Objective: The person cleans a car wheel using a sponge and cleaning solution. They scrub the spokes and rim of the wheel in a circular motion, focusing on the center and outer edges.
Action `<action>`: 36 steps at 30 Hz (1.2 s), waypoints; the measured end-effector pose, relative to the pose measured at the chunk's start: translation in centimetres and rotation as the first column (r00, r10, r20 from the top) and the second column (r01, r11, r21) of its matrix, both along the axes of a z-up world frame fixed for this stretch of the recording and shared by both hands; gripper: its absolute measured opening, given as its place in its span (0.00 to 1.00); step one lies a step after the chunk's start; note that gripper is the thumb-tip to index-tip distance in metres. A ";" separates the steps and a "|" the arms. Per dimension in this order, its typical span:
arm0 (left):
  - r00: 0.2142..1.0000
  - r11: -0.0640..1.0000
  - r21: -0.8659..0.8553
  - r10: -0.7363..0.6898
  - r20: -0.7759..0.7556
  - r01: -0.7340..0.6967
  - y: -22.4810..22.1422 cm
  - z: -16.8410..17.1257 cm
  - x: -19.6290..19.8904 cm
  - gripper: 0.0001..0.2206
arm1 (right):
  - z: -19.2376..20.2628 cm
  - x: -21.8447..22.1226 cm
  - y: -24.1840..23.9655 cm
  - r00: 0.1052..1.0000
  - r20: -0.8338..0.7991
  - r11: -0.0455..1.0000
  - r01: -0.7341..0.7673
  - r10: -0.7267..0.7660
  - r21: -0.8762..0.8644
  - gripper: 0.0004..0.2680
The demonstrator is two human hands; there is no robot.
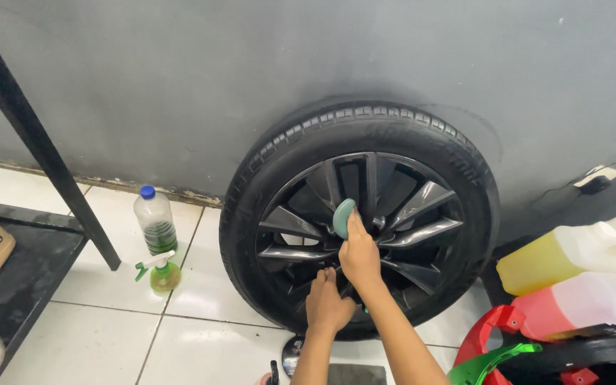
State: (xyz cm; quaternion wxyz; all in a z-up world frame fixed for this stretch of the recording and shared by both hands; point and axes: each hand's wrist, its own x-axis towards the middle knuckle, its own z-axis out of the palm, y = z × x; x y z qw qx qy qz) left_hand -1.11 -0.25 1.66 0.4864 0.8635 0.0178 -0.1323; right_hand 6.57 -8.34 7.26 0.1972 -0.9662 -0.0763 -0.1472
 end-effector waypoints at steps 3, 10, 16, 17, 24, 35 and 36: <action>1.000 0.999 -0.043 0.013 -0.026 -0.014 0.2 0.1 -0.1 0.36 | 0.4 -2.4 0.4 0.997 -0.062 0.996 0.045 -0.050 -0.074 0.28; 0.997 0.995 -0.099 0.013 -0.071 -0.020 0.1 -0.2 -0.1 0.37 | 5.1 -3.3 -1.0 0.993 0.108 0.980 -0.073 0.053 0.187 0.29; 0.999 0.995 -0.088 0.044 -0.013 -0.045 0.0 -0.5 -0.2 0.36 | 6.9 2.3 -2.6 0.861 0.501 0.995 -0.097 0.088 -0.008 0.30; 0.999 0.995 -0.094 0.041 -0.022 -0.043 0.2 0.0 -0.3 0.36 | 6.4 3.1 -3.0 0.853 0.512 0.983 0.001 0.095 -0.184 0.28; 0.999 0.996 -0.073 0.043 -0.002 -0.043 0.1 -0.3 0.1 0.36 | 2.5 0.3 -4.3 0.760 0.566 0.706 0.208 0.320 -0.677 0.18; 0.999 0.996 -0.092 0.016 -0.050 -0.021 0.4 0.4 -0.5 0.37 | 2.1 -1.0 -2.7 0.827 0.502 0.795 0.121 0.251 -0.595 0.21; 0.998 0.995 -0.095 0.019 -0.052 -0.024 0.5 0.5 -0.5 0.37 | 1.4 -0.8 -2.9 0.822 0.498 0.740 0.149 0.276 -0.656 0.23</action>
